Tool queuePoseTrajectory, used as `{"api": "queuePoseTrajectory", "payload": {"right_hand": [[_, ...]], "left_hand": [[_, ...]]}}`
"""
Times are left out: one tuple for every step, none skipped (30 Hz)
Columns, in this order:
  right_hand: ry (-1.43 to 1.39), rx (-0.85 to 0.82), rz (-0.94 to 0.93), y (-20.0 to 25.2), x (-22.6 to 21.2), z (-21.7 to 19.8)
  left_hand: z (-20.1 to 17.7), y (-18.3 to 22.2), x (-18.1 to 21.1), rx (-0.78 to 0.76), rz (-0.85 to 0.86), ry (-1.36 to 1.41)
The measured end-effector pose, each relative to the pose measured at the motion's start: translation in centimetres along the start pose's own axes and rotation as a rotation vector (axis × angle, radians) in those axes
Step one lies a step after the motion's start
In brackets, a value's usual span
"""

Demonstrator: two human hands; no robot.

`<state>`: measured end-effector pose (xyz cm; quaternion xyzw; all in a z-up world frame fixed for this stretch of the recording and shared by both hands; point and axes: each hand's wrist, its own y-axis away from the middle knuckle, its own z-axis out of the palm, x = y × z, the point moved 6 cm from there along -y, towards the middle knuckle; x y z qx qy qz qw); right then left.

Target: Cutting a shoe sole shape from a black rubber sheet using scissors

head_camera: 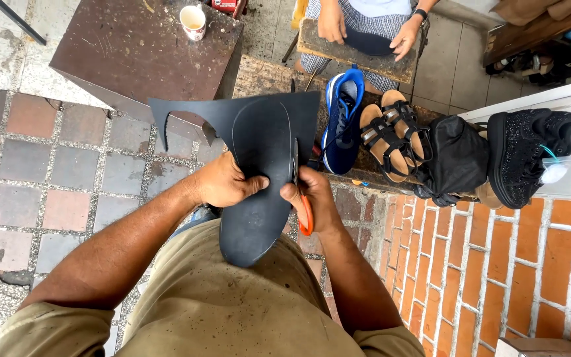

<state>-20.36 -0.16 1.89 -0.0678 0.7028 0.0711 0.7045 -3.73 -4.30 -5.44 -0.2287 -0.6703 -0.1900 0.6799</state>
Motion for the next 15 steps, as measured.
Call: {"api": "queuePoseTrajectory", "payload": {"right_hand": [[0.014,-0.018,-0.018,-0.7,-1.6,0.5],[0.027,-0.037,-0.037,-1.4,-3.2,1.0],[0.028,-0.036,-0.039,-0.9,-2.5,0.8],[0.028,-0.019,-0.03,-0.6,-1.7,0.5],[0.029,-0.001,-0.021,-0.3,-0.9,0.3],[0.03,-0.006,-0.02,0.2,0.5,0.0],[0.023,0.005,-0.031,0.7,1.8,-0.3],[0.015,0.016,-0.046,1.1,3.1,-0.7],[0.015,0.012,-0.05,1.3,2.5,-0.5],[0.026,0.015,-0.059,1.3,1.9,-0.5],[0.036,0.018,-0.069,1.4,1.3,-0.4],[0.035,0.016,-0.066,1.3,0.9,-0.3],[0.03,-0.013,-0.058,1.2,0.6,0.0],[0.029,-0.041,-0.055,0.9,0.2,0.1],[0.03,-0.043,-0.058,0.5,-1.1,0.9]], "left_hand": [[0.2,0.1,-0.3,-0.018,-0.005,0.008],[0.4,0.2,-0.5,-0.037,-0.009,0.014],[0.4,0.3,-0.2,-0.038,-0.007,0.013],[0.3,0.3,0.3,-0.041,0.004,0.009],[0.1,0.3,0.7,-0.043,0.014,0.006],[0.1,0.5,0.5,-0.039,0.014,0.007],[0.0,0.7,0.2,-0.037,-0.002,0.055],[-0.2,0.7,-0.1,-0.036,-0.015,0.099],[-0.4,0.6,3.1,-0.032,-0.013,0.096],[-0.7,0.4,6.4,-0.033,0.005,0.137],[-1.0,0.3,9.7,-0.034,0.023,0.178],[-1.0,-0.3,9.0,-0.031,0.02,0.179],[-1.9,-0.9,8.4,0.131,0.048,0.379],[-2.9,-1.5,7.6,0.292,0.082,0.577],[-3.0,-1.8,8.5,0.293,0.085,0.576]]}}
